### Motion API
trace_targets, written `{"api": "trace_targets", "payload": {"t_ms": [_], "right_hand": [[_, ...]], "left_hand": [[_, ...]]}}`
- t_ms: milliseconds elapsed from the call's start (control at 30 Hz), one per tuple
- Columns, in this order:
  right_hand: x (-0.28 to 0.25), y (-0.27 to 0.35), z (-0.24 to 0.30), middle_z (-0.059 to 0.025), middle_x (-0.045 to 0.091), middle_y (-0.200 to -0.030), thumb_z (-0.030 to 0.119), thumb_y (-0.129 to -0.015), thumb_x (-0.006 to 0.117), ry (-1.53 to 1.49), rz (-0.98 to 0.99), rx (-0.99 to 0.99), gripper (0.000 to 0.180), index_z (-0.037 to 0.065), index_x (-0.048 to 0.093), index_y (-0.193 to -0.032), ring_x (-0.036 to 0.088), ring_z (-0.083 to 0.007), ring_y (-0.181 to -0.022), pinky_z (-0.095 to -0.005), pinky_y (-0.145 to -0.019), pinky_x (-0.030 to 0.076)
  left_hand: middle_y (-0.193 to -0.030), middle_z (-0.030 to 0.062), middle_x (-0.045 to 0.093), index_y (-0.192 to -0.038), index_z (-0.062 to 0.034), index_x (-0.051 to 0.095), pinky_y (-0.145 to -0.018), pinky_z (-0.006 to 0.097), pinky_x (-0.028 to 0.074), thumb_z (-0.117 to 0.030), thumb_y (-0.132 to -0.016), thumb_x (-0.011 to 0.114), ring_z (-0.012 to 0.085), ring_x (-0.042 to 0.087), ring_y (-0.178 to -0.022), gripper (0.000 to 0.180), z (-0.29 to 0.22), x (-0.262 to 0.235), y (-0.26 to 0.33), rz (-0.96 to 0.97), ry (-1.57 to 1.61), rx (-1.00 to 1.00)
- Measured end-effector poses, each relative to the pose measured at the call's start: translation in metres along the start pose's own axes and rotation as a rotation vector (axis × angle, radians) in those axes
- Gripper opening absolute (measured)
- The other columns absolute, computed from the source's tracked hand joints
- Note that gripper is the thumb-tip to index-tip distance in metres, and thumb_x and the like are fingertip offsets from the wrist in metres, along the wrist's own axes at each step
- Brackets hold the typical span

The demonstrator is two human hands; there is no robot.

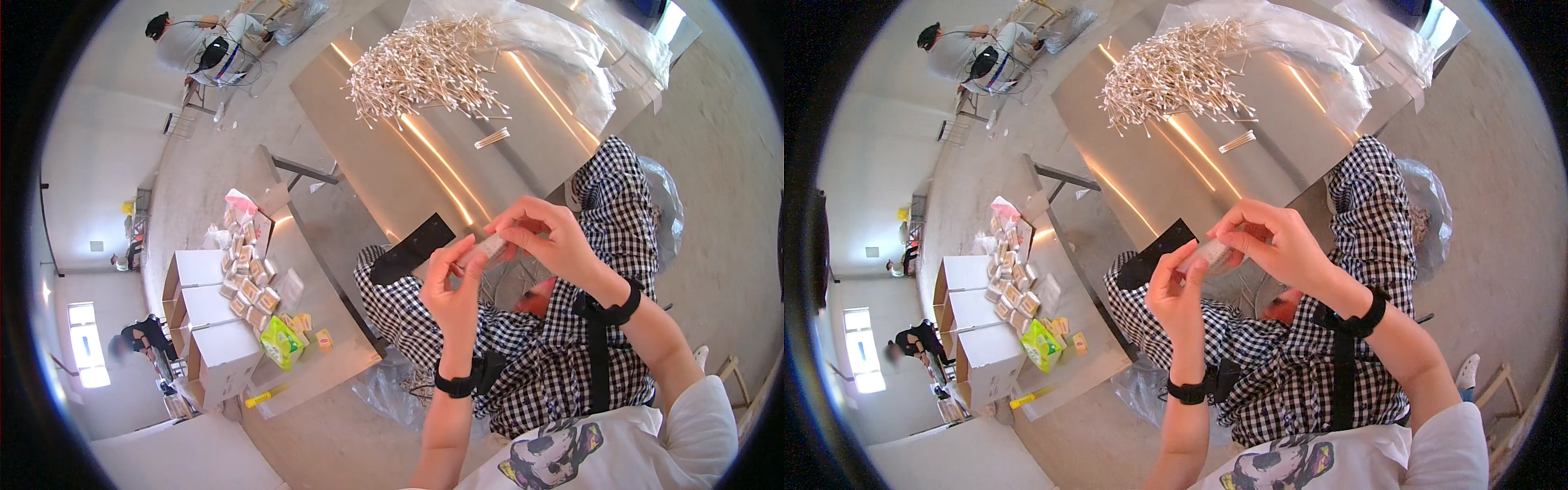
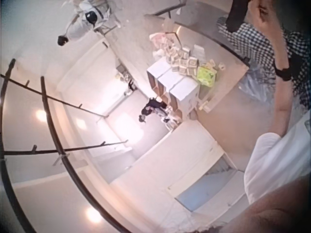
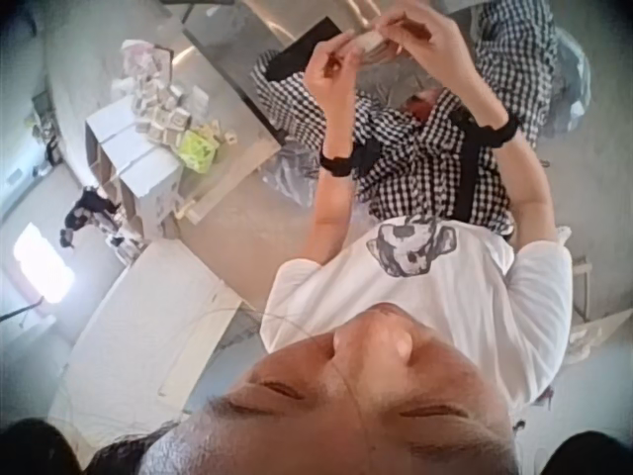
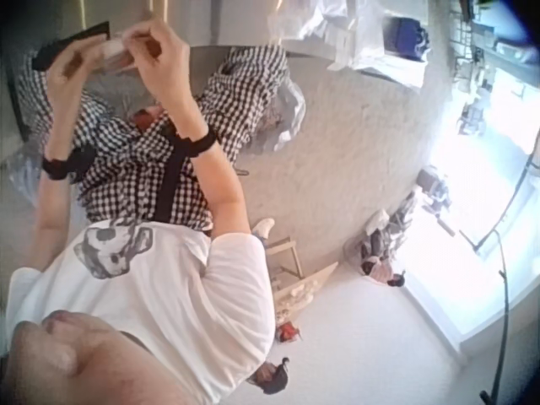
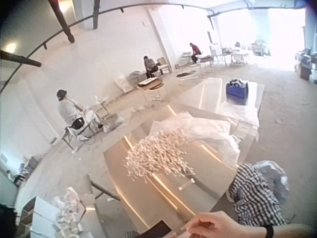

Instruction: The recorder is counting and packing small swabs or cotton-tipped applicators into plastic bags.

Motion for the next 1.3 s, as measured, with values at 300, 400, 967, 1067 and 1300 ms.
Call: {"api": "trace_targets", "payload": {"t_ms": [300,400,967,1067,1300], "right_hand": [[0.008,0.032,0.038,-0.0075,0.067,-0.086,0.0,-0.083,0.069,0.491,-0.002,-0.311,0.007,0.003,0.064,-0.086,0.067,-0.022,-0.07,-0.0282,-0.061,0.052],[0.007,0.039,0.035,-0.008,0.067,-0.087,0.0,-0.083,0.069,0.497,0.027,-0.279,0.007,0.003,0.064,-0.087,0.068,-0.0223,-0.071,-0.0286,-0.062,0.053],[-0.003,0.052,0.042,-0.0084,0.069,-0.09,0.0,-0.082,0.07,0.517,0.069,-0.225,0.008,0.0,0.065,-0.088,0.067,-0.0183,-0.069,-0.0255,-0.059,0.052],[0.0,0.054,0.036,-0.0086,0.069,-0.093,0.002,-0.089,0.065,0.486,0.1,-0.19,0.002,0.001,0.064,-0.09,0.066,-0.0141,-0.072,-0.0239,-0.06,0.051],[0.004,0.053,0.026,-0.0115,0.07,-0.103,0.005,-0.097,0.059,-0.049,0.053,0.158,0.007,-0.001,0.056,-0.101,0.071,-0.0144,-0.084,-0.0247,-0.072,0.056]], "left_hand": [[-0.089,0.003,0.069,-0.087,-0.0068,0.071,-0.078,0.034,0.049,0.005,-0.063,0.079,0.0241,0.062,-0.089,0.027,-0.058,0.012,0.017,0.123,-0.482,0.667],[-0.082,-0.0003,0.067,-0.082,-0.0098,0.069,-0.075,0.034,0.049,0.002,-0.059,0.078,0.0235,0.063,-0.088,0.027,-0.062,0.013,0.02,0.14,-0.552,0.749],[-0.079,-0.0012,0.065,-0.075,-0.0122,0.066,-0.072,0.032,0.049,0.0,-0.058,0.078,0.0202,0.064,-0.083,0.024,-0.052,-0.013,0.04,0.247,-0.574,0.704],[-0.079,0.0019,0.066,-0.076,-0.0097,0.067,-0.072,0.032,0.05,0.003,-0.06,0.076,0.0216,0.065,-0.084,0.023,-0.046,-0.018,0.046,0.235,-0.516,0.675],[-0.099,0.0123,0.07,-0.095,-0.0003,0.072,-0.079,0.031,0.053,0.003,-0.073,0.079,0.0242,0.068,-0.092,0.023,-0.038,-0.009,0.039,0.187,-0.2,0.362]]}}
Point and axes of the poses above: each hand's wrist, its own y-axis away from the middle knuckle, its own x-axis out of the palm, z = x × y, the point moved 5 cm from there along -y, towards the middle knuckle
